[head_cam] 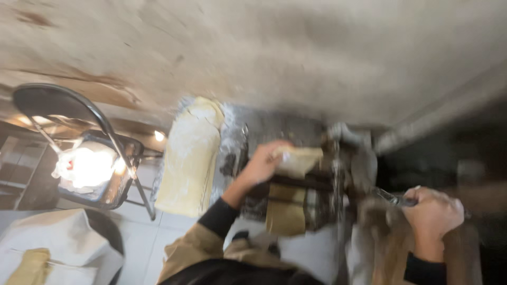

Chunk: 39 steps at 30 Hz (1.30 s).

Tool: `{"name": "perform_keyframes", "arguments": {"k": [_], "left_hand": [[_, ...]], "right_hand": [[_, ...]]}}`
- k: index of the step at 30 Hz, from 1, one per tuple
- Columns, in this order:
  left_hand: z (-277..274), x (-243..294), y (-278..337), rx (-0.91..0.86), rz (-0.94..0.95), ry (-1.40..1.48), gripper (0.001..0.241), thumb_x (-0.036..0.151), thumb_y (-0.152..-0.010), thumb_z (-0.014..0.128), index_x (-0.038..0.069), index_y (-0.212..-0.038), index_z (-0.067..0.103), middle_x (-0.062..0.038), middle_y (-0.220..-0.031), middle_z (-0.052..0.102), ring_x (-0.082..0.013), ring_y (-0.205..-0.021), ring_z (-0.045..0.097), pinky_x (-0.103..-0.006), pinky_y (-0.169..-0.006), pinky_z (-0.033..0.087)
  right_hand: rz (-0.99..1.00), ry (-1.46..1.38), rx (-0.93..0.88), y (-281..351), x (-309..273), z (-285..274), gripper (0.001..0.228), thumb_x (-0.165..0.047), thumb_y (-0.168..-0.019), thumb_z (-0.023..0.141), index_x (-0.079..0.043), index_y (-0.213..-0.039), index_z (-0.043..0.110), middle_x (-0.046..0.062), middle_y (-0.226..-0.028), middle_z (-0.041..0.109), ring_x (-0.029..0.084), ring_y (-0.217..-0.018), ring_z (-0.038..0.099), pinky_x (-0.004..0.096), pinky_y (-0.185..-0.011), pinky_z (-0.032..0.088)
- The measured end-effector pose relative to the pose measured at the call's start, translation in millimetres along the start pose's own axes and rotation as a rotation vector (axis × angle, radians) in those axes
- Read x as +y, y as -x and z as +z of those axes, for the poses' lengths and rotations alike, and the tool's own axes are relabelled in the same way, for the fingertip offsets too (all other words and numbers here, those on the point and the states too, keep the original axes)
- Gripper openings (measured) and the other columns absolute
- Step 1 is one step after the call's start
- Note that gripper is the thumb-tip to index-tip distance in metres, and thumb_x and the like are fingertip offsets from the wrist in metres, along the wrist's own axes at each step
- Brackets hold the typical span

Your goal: The person repeatedly feeds a sheet of dough through a manual dough sheeter, folding and refeeding it to thin the dough. They dust the dough with flour from a nearby container and stack the finished sheets on a cloth-covered tray.

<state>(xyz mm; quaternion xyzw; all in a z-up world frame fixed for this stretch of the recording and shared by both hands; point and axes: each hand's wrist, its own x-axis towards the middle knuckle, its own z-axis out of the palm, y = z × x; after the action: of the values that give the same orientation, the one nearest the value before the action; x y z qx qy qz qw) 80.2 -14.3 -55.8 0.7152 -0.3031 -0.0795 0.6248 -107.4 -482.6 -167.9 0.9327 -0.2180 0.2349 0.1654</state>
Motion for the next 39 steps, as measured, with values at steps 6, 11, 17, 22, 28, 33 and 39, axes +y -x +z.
{"name": "perform_keyframes", "arguments": {"k": [6, 11, 17, 22, 28, 33, 39], "left_hand": [[15.5, -9.8, 26.8, -0.007, -0.078, 0.011, 0.030, 0.000, -0.096, 0.056, 0.006, -0.123, 0.068, -0.010, -0.115, 0.077, -0.0207, -0.102, 0.075, -0.0324, -0.090, 0.056], [3.1, -2.3, 5.0, -0.054, -0.038, -0.039, 0.024, 0.003, -0.100, 0.059, 0.008, -0.121, 0.069, -0.009, -0.115, 0.077, -0.0228, -0.106, 0.075, -0.0339, -0.094, 0.056], [4.1, -17.6, -4.3, -0.014, 0.008, -0.213, 0.031, 0.002, -0.092, 0.063, 0.007, -0.122, 0.069, -0.012, -0.114, 0.074, -0.0290, -0.102, 0.073, -0.0374, -0.087, 0.056], [79.5, -60.1, 97.8, 0.528, 0.367, -0.393, 0.011, 0.007, -0.094, 0.068, 0.010, -0.104, 0.064, -0.011, -0.096, 0.067, -0.0269, -0.088, 0.065, -0.0398, -0.078, 0.053], [121.4, -160.4, 177.6, 0.394, -0.434, -0.064, 0.064, 0.015, -0.079, 0.087, -0.002, -0.130, 0.052, -0.019, -0.124, 0.061, -0.0348, -0.110, 0.060, -0.0446, -0.088, 0.050], [124.5, -221.1, 154.4, 0.507, -0.592, 0.045, 0.064, 0.017, -0.079, 0.088, -0.003, -0.129, 0.052, -0.018, -0.121, 0.063, -0.0319, -0.109, 0.061, -0.0422, -0.087, 0.051], [112.0, -237.0, 160.3, 0.303, -0.588, 0.256, 0.048, 0.021, -0.081, 0.083, -0.001, -0.119, 0.063, -0.013, -0.108, 0.072, -0.0236, -0.098, 0.068, -0.0361, -0.083, 0.057]], "right_hand": [[-0.054, -0.039, -0.558, -0.4, -101.2, 58.6, 0.037, -0.046, -0.094, 0.065, -0.015, -0.077, 0.075, 0.007, -0.079, 0.070, 0.026, -0.070, 0.069, 0.038, -0.067, 0.055], [0.021, -0.328, -0.455, 143.6, -53.3, -52.0, 0.042, -0.051, -0.097, 0.064, -0.016, -0.076, 0.073, 0.005, -0.076, 0.068, 0.024, -0.069, 0.068, 0.037, -0.069, 0.056], [-0.128, -0.053, 0.088, -36.8, -14.6, -18.8, 0.022, -0.028, -0.092, 0.071, -0.022, -0.071, 0.069, 0.001, -0.076, 0.067, 0.019, -0.072, 0.064, 0.033, -0.068, 0.042], [-0.174, -0.070, -0.447, -33.8, -99.4, 74.8, 0.021, -0.033, -0.093, 0.063, -0.015, -0.086, 0.069, 0.006, -0.081, 0.068, 0.023, -0.074, 0.064, 0.037, -0.072, 0.049], [-0.241, -0.479, -0.223, 88.6, -54.7, -5.3, 0.037, -0.040, -0.096, 0.055, -0.007, -0.104, 0.069, 0.012, -0.088, 0.069, 0.027, -0.076, 0.065, 0.042, -0.077, 0.057], [-0.147, 0.000, -0.196, -30.7, 5.9, -23.1, 0.034, -0.042, -0.066, 0.073, -0.019, -0.090, 0.081, 0.007, -0.080, 0.072, 0.027, -0.065, 0.066, 0.041, -0.061, 0.053], [-0.110, 0.010, -0.692, 31.0, -68.7, 35.9, 0.029, -0.039, -0.072, 0.072, -0.016, -0.088, 0.080, 0.009, -0.081, 0.072, 0.028, -0.067, 0.068, 0.041, -0.065, 0.053]]}}
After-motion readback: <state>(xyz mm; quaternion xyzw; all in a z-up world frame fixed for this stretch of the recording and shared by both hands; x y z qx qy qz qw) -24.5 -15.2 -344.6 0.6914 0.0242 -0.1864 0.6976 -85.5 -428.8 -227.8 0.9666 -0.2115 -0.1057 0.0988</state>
